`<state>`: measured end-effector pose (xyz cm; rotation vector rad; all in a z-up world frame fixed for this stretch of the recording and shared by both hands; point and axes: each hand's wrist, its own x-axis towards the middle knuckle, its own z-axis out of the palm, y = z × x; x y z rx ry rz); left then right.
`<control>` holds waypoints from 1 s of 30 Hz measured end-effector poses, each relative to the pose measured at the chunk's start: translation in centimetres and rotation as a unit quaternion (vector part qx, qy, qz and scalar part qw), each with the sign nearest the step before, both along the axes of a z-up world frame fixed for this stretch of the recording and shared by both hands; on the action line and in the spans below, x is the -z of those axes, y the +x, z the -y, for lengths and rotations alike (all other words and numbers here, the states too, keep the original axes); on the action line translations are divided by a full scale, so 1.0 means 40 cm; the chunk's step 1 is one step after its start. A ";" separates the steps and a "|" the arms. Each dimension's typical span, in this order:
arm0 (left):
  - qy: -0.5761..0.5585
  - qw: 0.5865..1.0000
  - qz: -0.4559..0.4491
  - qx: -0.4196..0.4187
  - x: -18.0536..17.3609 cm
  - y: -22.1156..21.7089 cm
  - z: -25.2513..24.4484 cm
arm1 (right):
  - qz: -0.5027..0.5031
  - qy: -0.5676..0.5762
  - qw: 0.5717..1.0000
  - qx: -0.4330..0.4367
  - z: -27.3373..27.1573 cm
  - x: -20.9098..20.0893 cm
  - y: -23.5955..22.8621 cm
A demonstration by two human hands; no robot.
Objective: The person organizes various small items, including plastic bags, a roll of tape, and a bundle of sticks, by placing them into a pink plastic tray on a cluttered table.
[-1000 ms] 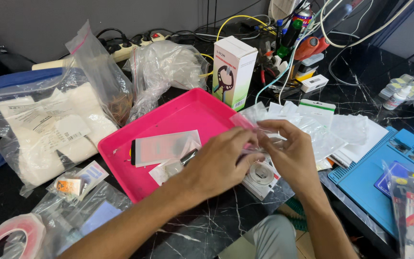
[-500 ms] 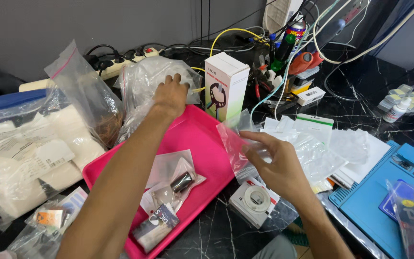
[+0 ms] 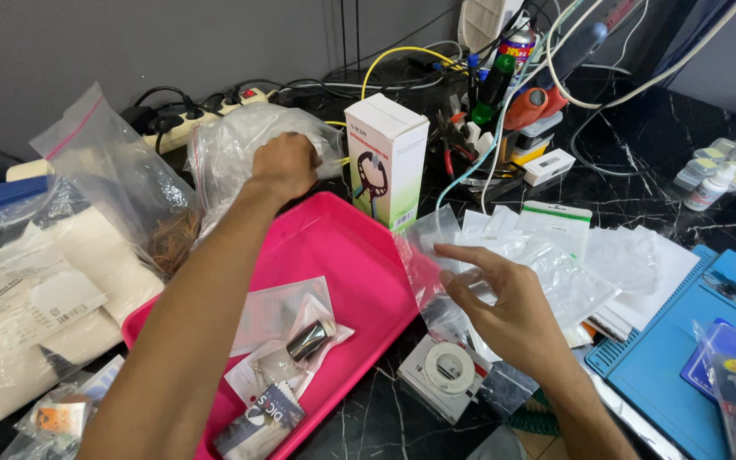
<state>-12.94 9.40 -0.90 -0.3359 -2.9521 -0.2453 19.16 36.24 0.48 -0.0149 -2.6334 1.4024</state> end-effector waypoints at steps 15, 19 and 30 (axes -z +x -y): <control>0.487 0.864 0.111 0.065 -0.148 0.142 0.083 | -0.093 -0.070 0.993 -0.033 0.077 -0.056 0.075; 0.379 0.922 -0.016 0.073 -0.101 0.046 0.133 | -0.087 -0.064 0.994 -0.030 0.080 -0.061 0.084; -0.320 0.925 -0.189 0.078 0.113 -0.009 0.050 | -0.064 -0.044 0.996 -0.041 0.070 -0.052 0.083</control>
